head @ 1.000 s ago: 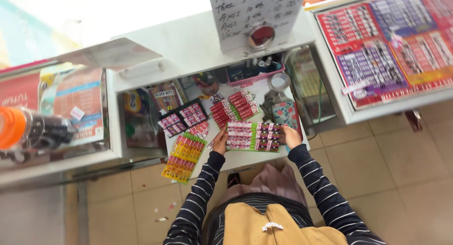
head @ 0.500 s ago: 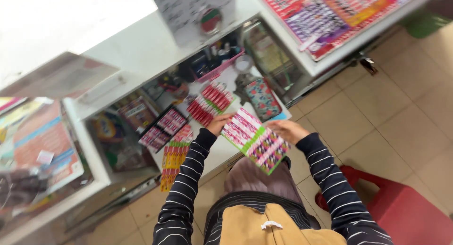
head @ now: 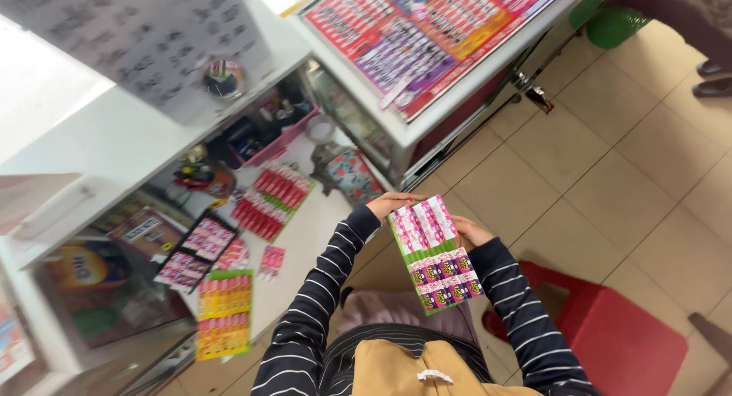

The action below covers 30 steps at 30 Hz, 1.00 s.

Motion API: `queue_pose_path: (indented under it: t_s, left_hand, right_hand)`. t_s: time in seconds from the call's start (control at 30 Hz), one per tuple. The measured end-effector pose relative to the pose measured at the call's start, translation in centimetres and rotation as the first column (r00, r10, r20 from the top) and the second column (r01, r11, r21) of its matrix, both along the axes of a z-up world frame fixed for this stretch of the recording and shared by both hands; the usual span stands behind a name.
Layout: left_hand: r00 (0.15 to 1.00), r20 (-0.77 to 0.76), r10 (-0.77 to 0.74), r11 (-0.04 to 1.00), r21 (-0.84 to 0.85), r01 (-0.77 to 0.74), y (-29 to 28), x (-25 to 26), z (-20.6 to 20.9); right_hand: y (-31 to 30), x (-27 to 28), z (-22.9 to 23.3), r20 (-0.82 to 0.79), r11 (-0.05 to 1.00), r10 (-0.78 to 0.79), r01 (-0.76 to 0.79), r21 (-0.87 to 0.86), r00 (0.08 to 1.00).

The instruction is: Organize and mark mobile phone credit vouchers in a shop setting.

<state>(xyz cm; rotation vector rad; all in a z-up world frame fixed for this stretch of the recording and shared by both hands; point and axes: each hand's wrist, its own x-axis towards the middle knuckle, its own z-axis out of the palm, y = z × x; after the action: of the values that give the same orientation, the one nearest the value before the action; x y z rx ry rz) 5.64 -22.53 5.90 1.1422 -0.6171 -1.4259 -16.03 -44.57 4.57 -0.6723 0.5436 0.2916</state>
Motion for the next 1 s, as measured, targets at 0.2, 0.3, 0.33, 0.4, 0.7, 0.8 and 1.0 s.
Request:
queue_pose_path:
  t_s: [0.2,0.3,0.33,0.4,0.7,0.8,1.0]
  left_hand:
    - [0.879,-0.372,0.298,0.951,0.041,-0.306,-9.8,-3.8,-0.3]
    - [0.798,-0.402,0.448,0.893,0.166,-0.418,-13.1,-7.0,-1.9]
    - [0.787,-0.407,0.463,0.885,0.174,-0.431,-13.8,-8.8,-1.9]
    - [0.675,-0.564,0.476,0.829,0.032,-0.558,-14.9,-11.3,-1.4]
    - [0.254,-0.583,0.771,0.420,0.167,-0.892,-22.0,-17.6,-2.0]
    - [0.256,-0.572,0.780,0.362,0.078,-0.929,-22.4,-17.2,-5.2]
    - [0.299,-0.419,0.857,0.263,-0.143,-0.954,-21.6,-14.2,-12.4]
  right_hand:
    - [-13.3,0.4,0.3,0.169,0.999,-0.035,0.029,0.040,0.985]
    - [-18.7,1.1,1.2,0.202,0.992,-0.112,0.120,-0.029,0.973]
    - [-20.0,0.8,1.1,0.193,0.994,-0.097,0.103,-0.025,0.977]
    - [-22.4,1.4,1.4,0.198,0.977,-0.186,0.203,-0.071,0.962]
    - [-25.1,3.8,-5.8,0.326,0.901,-0.433,0.407,0.149,0.840]
    - [-23.7,5.5,-5.6,0.280,0.884,-0.467,0.429,0.187,0.839]
    - [-21.8,8.4,-9.4,0.204,0.833,-0.532,0.464,0.302,0.822]
